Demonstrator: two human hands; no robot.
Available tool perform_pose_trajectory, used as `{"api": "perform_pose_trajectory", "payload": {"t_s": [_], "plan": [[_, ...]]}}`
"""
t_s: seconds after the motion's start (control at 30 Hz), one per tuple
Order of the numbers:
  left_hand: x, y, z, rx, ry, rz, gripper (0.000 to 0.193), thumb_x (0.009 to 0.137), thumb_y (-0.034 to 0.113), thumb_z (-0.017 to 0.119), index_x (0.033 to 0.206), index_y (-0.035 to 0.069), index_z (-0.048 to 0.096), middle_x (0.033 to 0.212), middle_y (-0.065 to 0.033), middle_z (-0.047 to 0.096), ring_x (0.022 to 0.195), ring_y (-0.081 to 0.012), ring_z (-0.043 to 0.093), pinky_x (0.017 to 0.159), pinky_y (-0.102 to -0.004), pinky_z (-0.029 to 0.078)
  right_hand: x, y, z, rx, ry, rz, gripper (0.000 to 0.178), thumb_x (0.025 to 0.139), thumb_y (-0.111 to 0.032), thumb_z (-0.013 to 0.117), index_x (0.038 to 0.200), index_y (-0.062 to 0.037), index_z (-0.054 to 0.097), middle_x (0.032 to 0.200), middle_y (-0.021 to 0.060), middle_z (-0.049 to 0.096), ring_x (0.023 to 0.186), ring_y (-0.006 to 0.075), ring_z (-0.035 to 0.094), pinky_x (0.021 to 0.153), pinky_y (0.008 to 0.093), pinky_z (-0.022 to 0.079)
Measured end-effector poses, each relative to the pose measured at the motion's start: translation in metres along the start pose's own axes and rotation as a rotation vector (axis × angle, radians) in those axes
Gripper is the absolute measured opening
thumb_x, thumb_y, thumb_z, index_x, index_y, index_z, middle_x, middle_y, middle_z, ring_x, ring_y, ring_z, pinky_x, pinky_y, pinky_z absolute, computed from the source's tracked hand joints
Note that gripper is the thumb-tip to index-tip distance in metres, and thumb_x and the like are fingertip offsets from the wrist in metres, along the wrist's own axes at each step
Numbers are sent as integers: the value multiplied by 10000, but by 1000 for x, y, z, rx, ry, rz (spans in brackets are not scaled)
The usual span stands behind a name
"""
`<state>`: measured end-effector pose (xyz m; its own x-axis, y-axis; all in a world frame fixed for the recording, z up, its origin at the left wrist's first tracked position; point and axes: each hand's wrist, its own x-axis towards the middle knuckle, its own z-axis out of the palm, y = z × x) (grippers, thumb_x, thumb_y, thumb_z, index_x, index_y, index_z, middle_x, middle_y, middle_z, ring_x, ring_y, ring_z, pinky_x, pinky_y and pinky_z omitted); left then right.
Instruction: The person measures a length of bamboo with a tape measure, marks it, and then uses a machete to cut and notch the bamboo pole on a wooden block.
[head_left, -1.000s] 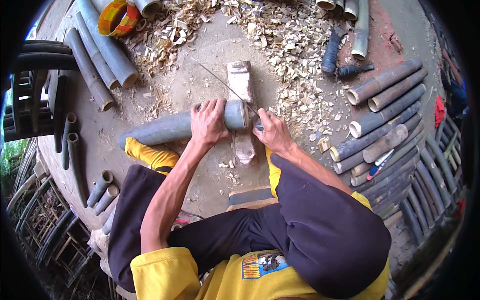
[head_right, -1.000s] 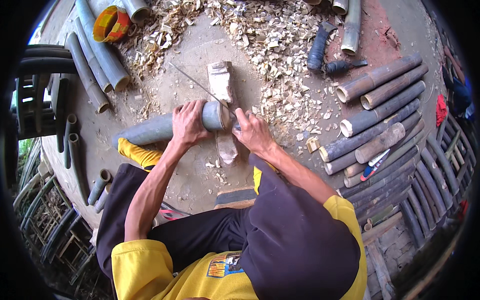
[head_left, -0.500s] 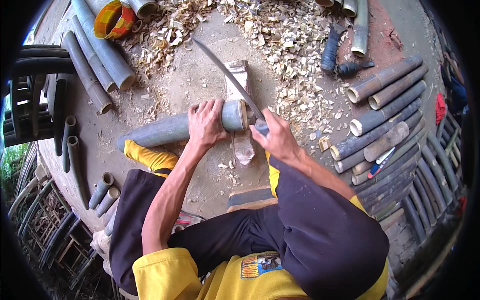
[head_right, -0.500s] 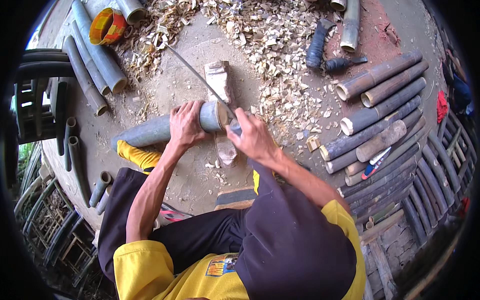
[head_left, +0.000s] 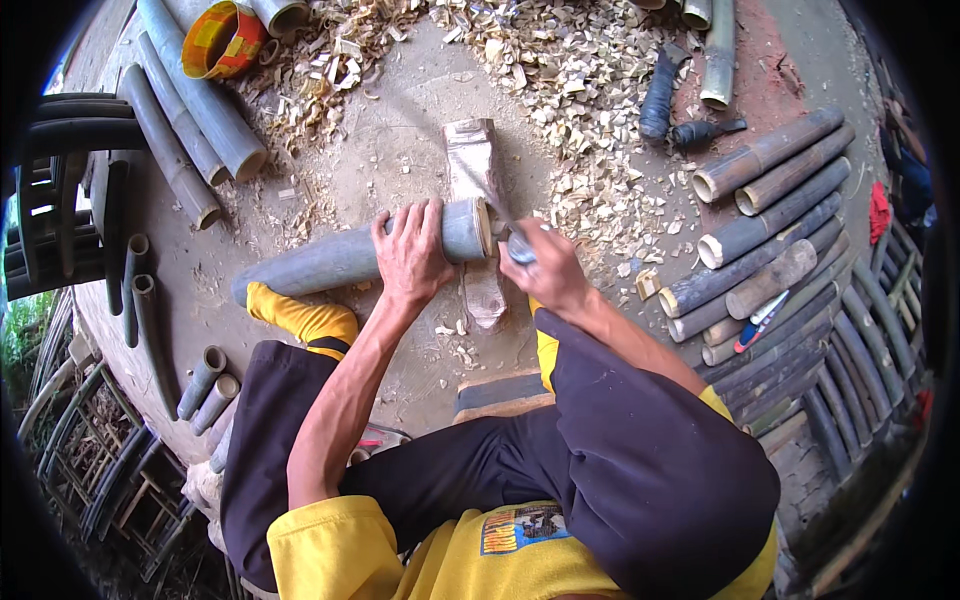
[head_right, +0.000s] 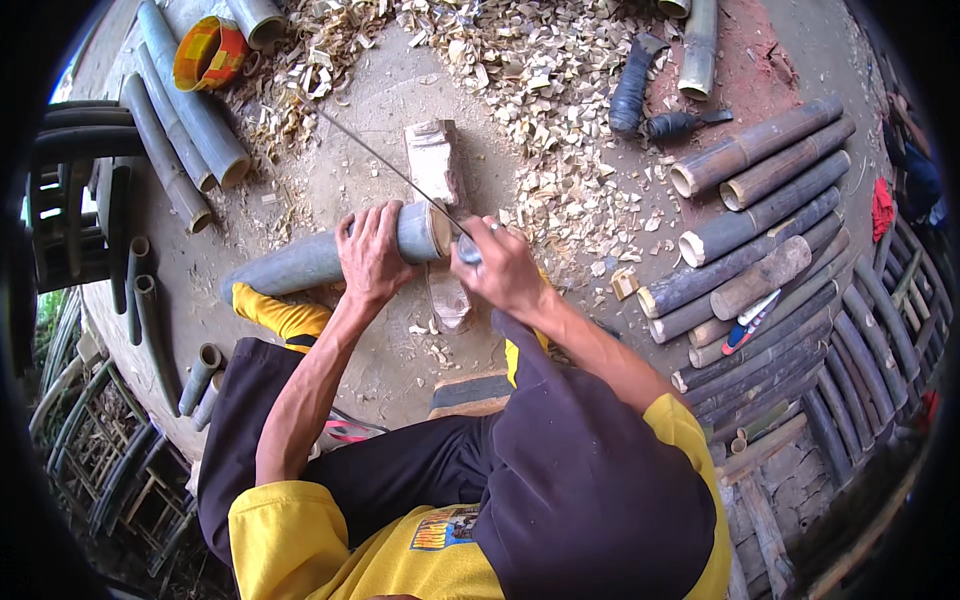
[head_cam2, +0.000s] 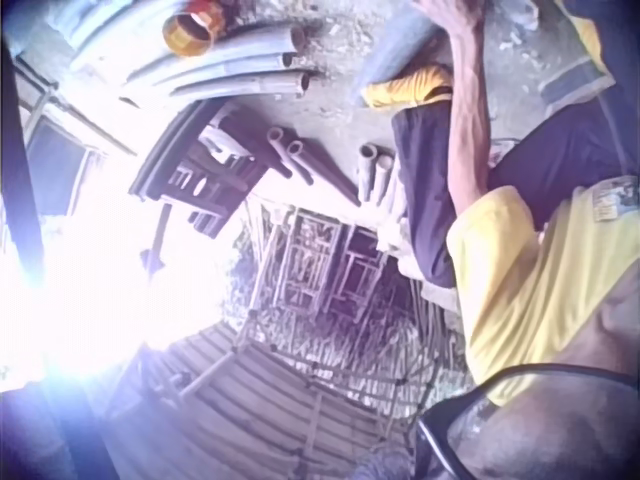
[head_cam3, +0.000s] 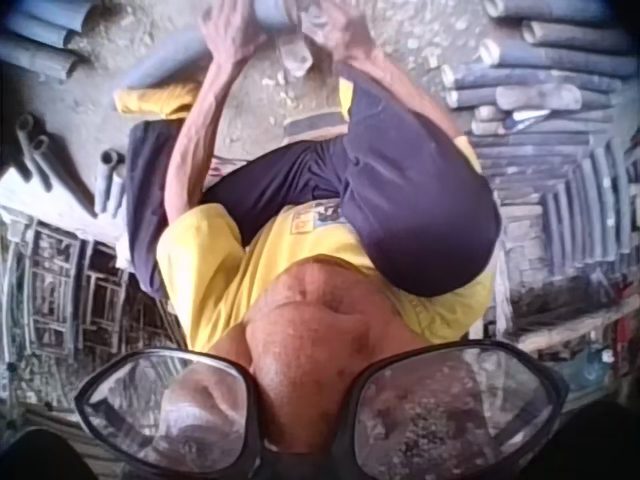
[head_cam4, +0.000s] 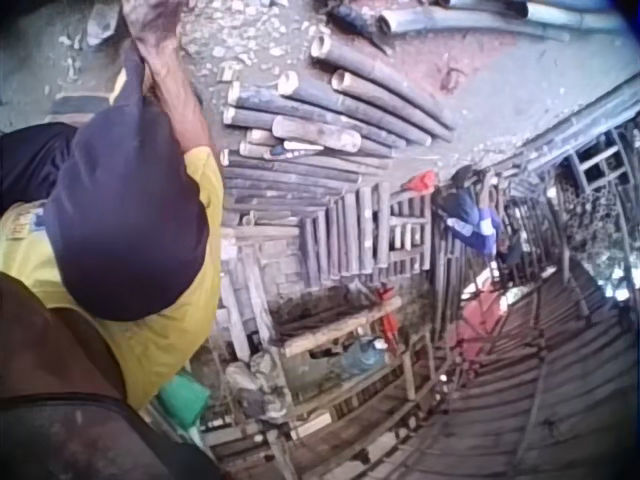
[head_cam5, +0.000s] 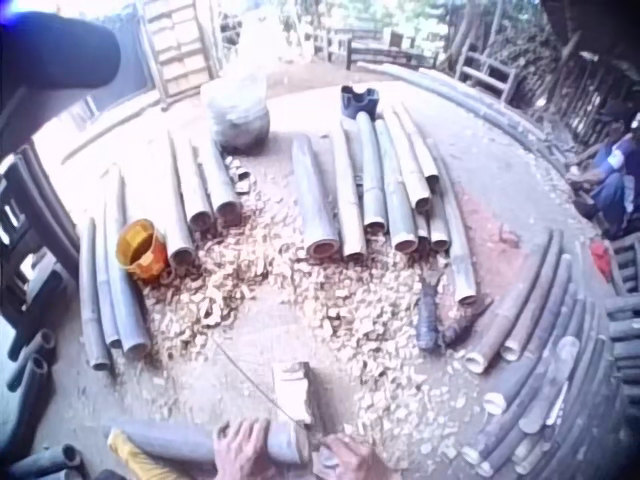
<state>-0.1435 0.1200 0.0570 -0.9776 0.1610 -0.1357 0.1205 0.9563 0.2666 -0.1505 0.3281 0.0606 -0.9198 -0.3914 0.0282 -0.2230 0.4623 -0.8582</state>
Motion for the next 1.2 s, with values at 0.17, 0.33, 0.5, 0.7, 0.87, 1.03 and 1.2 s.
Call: {"api": "perform_pose_trajectory", "payload": {"t_s": [0.17,0.33,0.5,0.7,0.87,1.03,1.2], "plan": [[-5,-4,4,43,63,-3,820,423,135,778,1193,105,500,1134,-54,575,1093,-231,535,982,-447,326,15,-17,-11,28,-318,319,333,760,-97,698,981,26,482,668,215,609,634,399,645,536,431,531],[2,9,-2,1,78,6,803,445,134,775,1197,101,499,1132,-57,575,1096,-229,534,994,-450,318,1,2,0,46,70,-33,318,748,-81,698,948,22,473,657,204,621,611,354,654,527,423,530],[-7,0,8,67,122,10,768,494,141,758,1216,97,499,1140,-59,576,1104,-231,533,996,-456,308,13,-11,-9,74,-323,373,306,759,-79,686,949,22,469,635,197,604,593,341,652,516,405,544],[-8,4,12,68,189,15,707,535,161,735,1207,92,526,1144,-61,581,1123,-226,530,1002,-455,295,12,3,0,0,-181,183,235,790,-99,644,910,31,489,620,214,603,548,373,631,493,409,532],[-11,0,15,100,235,19,665,564,146,711,1202,91,532,1126,-59,592,1109,-225,541,1004,-456,290,14,-18,-12,184,-201,316,228,782,-80,643,915,23,490,656,215,618,557,332,649,483,401,499],[-9,3,19,109,263,30,639,579,138,691,1199,93,540,1134,-57,598,1119,-219,540,1005,-461,289,6,5,-7,60,-93,170,257,767,-76,651,953,27,506,692,224,624,604,338,655,522,398,499],[-13,2,20,94,298,19,640,582,138,689,1201,90,538,1132,-58,597,1112,-220,542,1001,-458,289,9,-28,-16,137,9,150,278,749,-96,681,930,18,503,635,224,597,592,370,640,542,431,511]]}}
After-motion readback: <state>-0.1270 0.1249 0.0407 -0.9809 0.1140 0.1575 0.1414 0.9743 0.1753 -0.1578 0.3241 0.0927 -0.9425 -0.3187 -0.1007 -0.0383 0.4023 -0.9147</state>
